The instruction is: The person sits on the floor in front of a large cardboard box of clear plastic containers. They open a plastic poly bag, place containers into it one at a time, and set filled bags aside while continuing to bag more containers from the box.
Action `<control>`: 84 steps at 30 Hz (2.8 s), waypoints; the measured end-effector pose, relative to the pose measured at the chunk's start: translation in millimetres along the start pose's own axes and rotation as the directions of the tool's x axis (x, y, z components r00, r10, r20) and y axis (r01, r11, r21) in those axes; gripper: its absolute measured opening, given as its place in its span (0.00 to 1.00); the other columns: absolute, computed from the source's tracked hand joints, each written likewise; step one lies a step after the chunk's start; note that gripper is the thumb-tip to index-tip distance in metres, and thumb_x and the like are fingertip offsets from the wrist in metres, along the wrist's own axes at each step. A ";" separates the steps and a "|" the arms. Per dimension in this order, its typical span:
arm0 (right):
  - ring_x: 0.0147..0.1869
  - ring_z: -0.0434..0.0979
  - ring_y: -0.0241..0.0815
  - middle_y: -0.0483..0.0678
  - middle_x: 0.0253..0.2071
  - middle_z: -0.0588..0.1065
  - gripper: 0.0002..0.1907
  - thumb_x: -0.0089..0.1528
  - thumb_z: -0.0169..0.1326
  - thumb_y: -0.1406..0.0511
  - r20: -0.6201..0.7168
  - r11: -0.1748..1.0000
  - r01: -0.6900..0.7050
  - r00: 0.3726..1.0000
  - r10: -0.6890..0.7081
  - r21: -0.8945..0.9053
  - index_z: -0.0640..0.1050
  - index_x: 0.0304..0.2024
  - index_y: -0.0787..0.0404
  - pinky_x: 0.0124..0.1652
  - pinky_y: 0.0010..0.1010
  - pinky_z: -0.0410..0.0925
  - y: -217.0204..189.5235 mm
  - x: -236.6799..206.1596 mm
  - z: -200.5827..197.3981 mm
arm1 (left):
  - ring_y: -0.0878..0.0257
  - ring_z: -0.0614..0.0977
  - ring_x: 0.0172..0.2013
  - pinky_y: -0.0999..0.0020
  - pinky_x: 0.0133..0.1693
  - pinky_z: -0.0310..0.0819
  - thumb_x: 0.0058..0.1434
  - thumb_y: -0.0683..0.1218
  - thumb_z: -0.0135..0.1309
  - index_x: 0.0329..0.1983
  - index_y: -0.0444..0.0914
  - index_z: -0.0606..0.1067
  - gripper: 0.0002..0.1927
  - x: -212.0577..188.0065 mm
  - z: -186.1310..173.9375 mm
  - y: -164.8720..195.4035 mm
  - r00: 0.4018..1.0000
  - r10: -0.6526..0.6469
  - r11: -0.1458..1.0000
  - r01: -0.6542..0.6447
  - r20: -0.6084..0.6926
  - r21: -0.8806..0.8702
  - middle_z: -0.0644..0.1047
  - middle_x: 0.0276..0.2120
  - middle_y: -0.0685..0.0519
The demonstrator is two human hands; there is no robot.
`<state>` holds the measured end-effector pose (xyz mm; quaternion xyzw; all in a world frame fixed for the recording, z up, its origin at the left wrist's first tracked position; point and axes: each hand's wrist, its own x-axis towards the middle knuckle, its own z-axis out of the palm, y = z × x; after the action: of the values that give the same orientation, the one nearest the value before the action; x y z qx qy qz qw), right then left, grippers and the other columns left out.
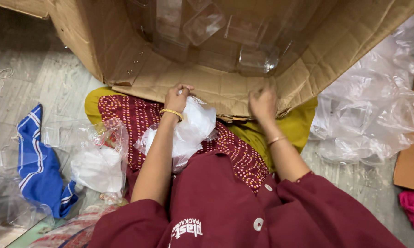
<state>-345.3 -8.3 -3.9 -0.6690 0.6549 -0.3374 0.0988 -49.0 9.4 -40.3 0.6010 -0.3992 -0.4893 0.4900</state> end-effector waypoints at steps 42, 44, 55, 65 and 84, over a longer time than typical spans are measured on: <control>0.48 0.74 0.45 0.49 0.47 0.67 0.40 0.57 0.69 0.70 0.637 0.469 -0.682 0.717 0.282 0.561 0.63 0.66 0.68 0.43 0.43 0.81 37.4 47.8 15.8 | 0.39 0.68 0.69 0.57 0.67 0.64 0.61 0.55 0.76 0.78 0.32 0.42 0.61 185.3 -115.3 127.1 0.858 0.500 0.720 -0.335 -0.120 0.608 0.65 0.70 0.33; 0.48 0.73 0.47 0.51 0.50 0.67 0.44 0.56 0.70 0.71 0.612 0.511 -0.650 0.743 0.270 0.563 0.61 0.70 0.63 0.42 0.42 0.78 30.6 44.0 11.8 | 0.38 0.67 0.67 0.57 0.66 0.61 0.55 0.52 0.79 0.75 0.27 0.40 0.66 204.4 -103.2 131.9 0.820 0.552 0.731 -0.389 -0.151 0.561 0.63 0.68 0.30; 0.70 0.54 0.66 0.66 0.70 0.52 0.55 0.55 0.66 0.80 0.456 0.699 -0.309 0.889 -0.029 0.645 0.49 0.75 0.57 0.59 0.58 0.62 -34.7 11.7 -3.0 | 0.51 0.81 0.57 0.60 0.60 0.72 0.57 0.46 0.71 0.68 0.34 0.66 0.39 193.8 -102.1 127.2 0.870 0.487 0.763 -0.385 -0.071 0.519 0.81 0.55 0.43; 0.68 0.58 0.67 0.69 0.66 0.56 0.68 0.56 0.75 0.59 0.211 0.966 -0.225 0.958 0.195 0.130 0.36 0.77 0.55 0.61 0.55 0.57 -75.8 -14.3 63.7 | 0.48 0.73 0.62 0.59 0.60 0.68 0.51 0.54 0.77 0.67 0.32 0.66 0.46 190.7 -127.4 120.1 0.878 0.423 0.631 -0.462 0.222 0.624 0.73 0.62 0.40; 0.77 0.41 0.76 0.74 0.73 0.39 0.62 0.60 0.72 0.46 -0.137 0.909 -0.233 0.971 0.196 -0.346 0.45 0.75 0.66 0.70 0.58 0.45 34.9 172.0 -0.2 | 0.39 0.71 0.63 0.53 0.61 0.66 0.55 0.55 0.69 0.73 0.35 0.53 0.52 100.8 -51.2 64.6 0.926 0.206 0.736 -0.359 0.315 0.574 0.68 0.63 0.31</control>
<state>-388.4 -174.7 31.6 -0.5820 0.7792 -0.2316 -0.0214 21.5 -90.1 5.3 0.5994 -0.6789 -0.3154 0.2833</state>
